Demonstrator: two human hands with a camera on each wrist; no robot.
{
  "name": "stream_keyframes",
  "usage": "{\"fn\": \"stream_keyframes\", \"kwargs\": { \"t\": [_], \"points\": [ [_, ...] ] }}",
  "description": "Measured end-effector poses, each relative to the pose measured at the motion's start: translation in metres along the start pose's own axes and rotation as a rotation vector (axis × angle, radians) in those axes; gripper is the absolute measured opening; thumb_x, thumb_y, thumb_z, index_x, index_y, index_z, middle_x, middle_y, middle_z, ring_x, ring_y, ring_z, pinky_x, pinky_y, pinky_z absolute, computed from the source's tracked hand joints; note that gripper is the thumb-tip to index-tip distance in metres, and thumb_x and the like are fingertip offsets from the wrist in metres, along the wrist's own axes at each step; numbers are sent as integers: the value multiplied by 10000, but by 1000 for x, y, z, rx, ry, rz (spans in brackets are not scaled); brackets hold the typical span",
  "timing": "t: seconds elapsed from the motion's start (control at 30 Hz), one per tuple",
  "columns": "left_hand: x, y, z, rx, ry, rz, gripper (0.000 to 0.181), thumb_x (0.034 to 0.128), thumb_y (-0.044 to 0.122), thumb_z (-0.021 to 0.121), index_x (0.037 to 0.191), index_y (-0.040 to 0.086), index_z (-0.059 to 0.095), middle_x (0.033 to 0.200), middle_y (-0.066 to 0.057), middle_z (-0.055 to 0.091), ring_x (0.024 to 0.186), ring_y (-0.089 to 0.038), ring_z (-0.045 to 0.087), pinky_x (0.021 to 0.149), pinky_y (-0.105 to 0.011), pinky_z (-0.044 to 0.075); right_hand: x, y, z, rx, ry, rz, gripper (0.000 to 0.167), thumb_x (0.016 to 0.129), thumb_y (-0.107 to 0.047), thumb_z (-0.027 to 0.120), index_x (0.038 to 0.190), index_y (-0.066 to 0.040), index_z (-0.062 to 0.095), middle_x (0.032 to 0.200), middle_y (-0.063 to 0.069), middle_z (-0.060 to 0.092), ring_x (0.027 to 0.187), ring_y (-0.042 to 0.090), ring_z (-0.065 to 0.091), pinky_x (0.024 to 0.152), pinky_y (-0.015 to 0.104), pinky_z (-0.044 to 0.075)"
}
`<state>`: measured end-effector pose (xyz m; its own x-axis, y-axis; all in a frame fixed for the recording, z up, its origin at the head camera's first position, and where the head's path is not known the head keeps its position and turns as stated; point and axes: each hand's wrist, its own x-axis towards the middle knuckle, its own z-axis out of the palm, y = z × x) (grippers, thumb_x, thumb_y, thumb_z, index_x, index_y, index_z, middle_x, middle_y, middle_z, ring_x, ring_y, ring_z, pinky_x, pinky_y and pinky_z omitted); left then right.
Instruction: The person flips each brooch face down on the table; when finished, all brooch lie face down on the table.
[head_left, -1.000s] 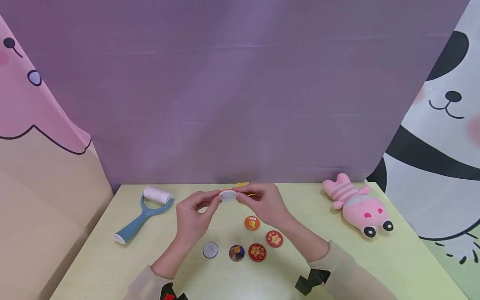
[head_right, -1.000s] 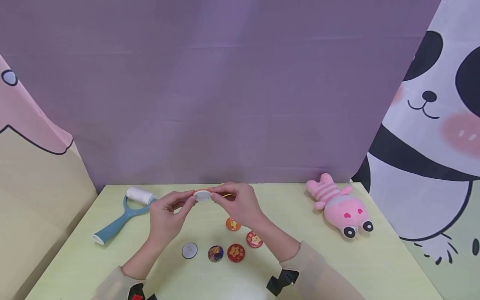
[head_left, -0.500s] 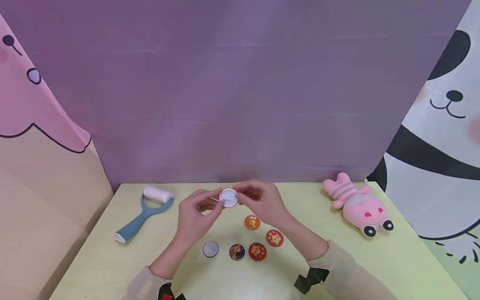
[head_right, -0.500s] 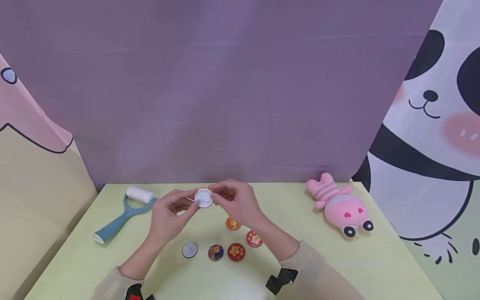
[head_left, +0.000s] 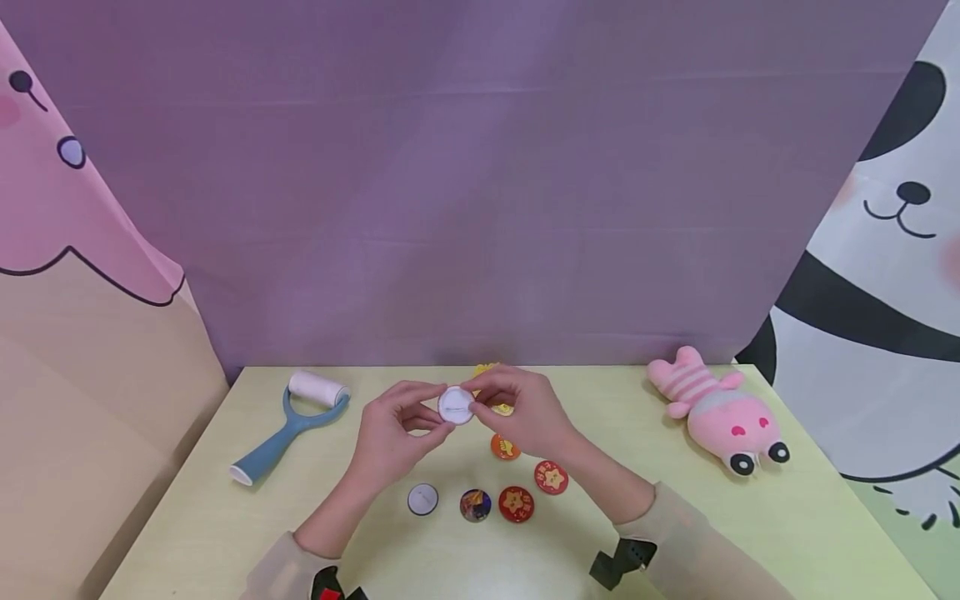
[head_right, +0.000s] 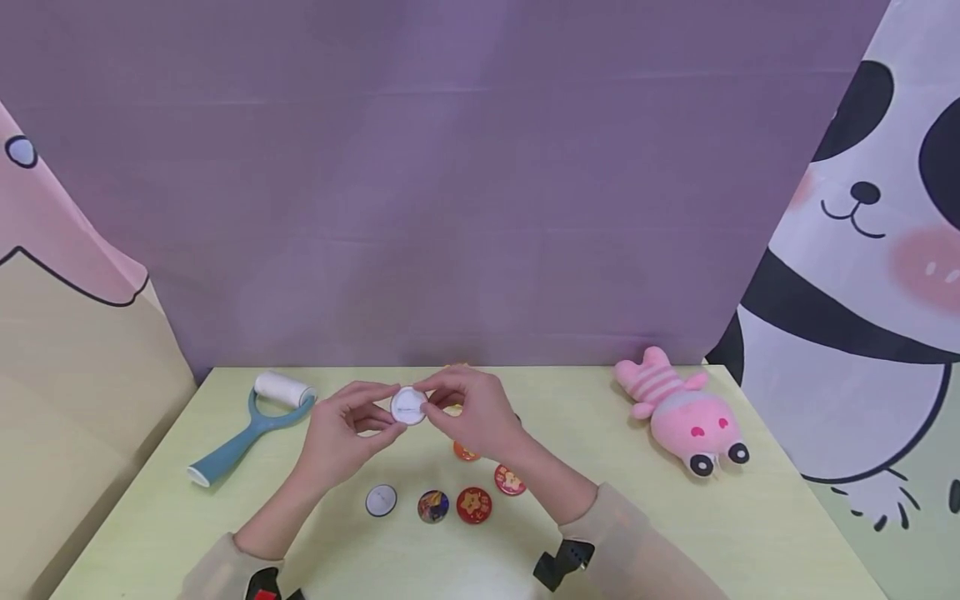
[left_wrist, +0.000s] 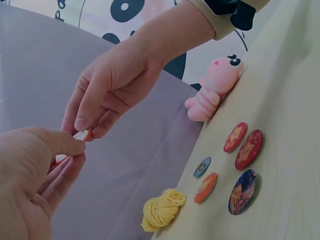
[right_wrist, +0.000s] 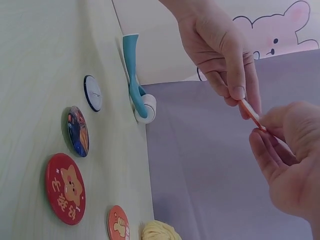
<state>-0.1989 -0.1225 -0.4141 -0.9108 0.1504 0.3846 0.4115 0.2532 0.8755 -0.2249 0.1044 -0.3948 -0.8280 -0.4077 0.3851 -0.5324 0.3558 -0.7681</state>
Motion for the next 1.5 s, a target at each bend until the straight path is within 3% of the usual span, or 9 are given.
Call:
{"fn": "stream_keyframes", "kwargs": {
  "t": [0.27,0.4,0.67,0.8,1.03,1.23,1.5],
  "points": [
    [-1,-6,0,40,-33,-49,457,809,-17,898,1246,47,780,1166,-115,729,866,-150,778,808,-261,654,-3,5,3,-80,-96,-30,400,864,-72,879,1249,-85,769,1172,45,746,973,209,748,931,322,644],
    [-1,-10,1,89,-44,-2,429,818,-1,897,1231,29,782,1153,-109,742,871,-165,782,811,-252,652,-3,8,5,-122,-95,-38,383,868,-84,880,1235,-75,771,1151,43,752,954,174,745,915,344,651],
    [-1,-22,3,332,-53,122,360,828,103,919,1172,79,817,1103,-37,784,980,-193,764,880,-320,654,-3,19,9,-187,-120,-49,349,880,-131,883,1213,-109,782,1122,9,777,944,166,745,879,213,623],
    [-2,-27,4,406,-71,143,342,834,124,917,1160,77,822,1083,-42,800,984,-212,760,872,-369,650,-4,25,13,-215,-137,-40,346,877,-127,884,1206,-102,783,1114,16,789,943,174,746,874,240,636],
    [-4,-41,7,420,-111,141,323,847,113,903,1153,55,817,1088,-80,802,1015,-288,769,889,-474,649,-7,37,22,-245,-144,-32,347,858,-101,894,1188,-80,786,1084,45,796,921,197,758,855,399,665],
    [-6,-50,9,423,-127,133,303,844,113,905,1132,62,825,1079,-74,807,1015,-267,771,886,-455,652,-8,45,28,-270,-152,-41,314,851,-109,901,1146,-75,799,1033,46,794,866,177,766,794,355,668],
    [-9,-60,12,424,-151,121,279,848,92,898,1112,39,825,1041,-87,801,986,-278,768,875,-460,653,-7,51,36,-267,-184,11,287,857,-121,896,1123,-59,811,986,43,801,835,172,755,744,316,654]
  ]
}}
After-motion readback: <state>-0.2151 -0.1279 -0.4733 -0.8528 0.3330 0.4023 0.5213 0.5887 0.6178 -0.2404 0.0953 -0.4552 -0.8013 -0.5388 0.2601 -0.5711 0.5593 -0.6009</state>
